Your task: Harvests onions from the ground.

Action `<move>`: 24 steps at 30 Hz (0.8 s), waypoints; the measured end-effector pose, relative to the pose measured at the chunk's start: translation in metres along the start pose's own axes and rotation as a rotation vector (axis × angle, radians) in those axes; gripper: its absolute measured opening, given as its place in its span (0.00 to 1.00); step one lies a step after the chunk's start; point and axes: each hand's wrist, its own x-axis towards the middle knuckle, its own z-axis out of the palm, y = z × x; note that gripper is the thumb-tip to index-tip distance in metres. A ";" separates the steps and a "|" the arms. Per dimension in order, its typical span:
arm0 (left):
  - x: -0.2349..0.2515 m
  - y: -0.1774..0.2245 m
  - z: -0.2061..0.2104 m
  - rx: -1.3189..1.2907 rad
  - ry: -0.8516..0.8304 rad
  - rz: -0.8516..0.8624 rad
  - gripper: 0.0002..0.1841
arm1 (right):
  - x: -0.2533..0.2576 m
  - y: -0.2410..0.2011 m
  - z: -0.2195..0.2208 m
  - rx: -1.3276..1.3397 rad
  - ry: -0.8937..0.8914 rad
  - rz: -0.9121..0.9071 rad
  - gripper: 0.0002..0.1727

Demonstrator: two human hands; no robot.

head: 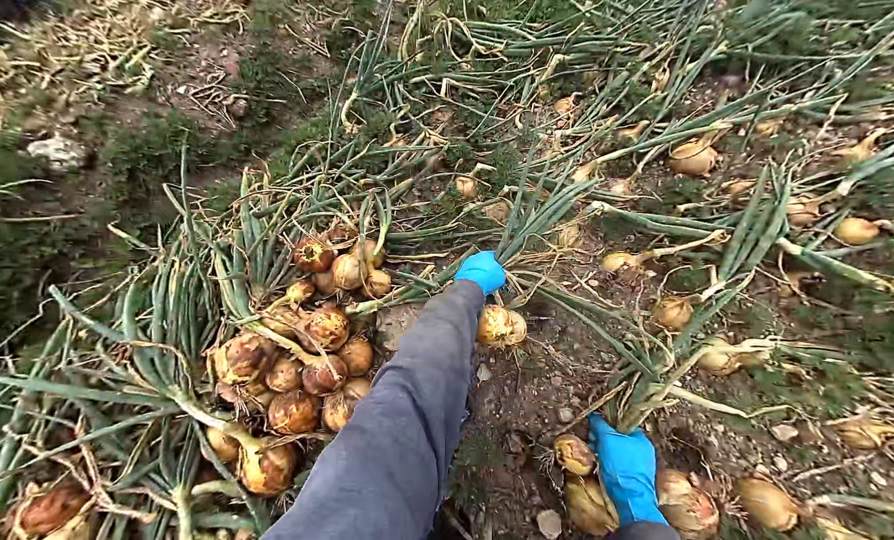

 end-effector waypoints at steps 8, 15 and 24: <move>-0.116 -0.013 0.012 -0.428 0.092 0.001 0.20 | -0.010 -0.021 -0.007 0.122 -0.043 -0.008 0.15; -0.145 -0.026 -0.081 -1.231 0.161 -0.012 0.13 | -0.075 -0.226 0.000 0.104 -0.473 -0.300 0.08; -0.065 -0.165 -0.136 -0.131 0.771 -0.174 0.56 | -0.047 -0.360 0.053 -0.661 -0.206 -1.152 0.33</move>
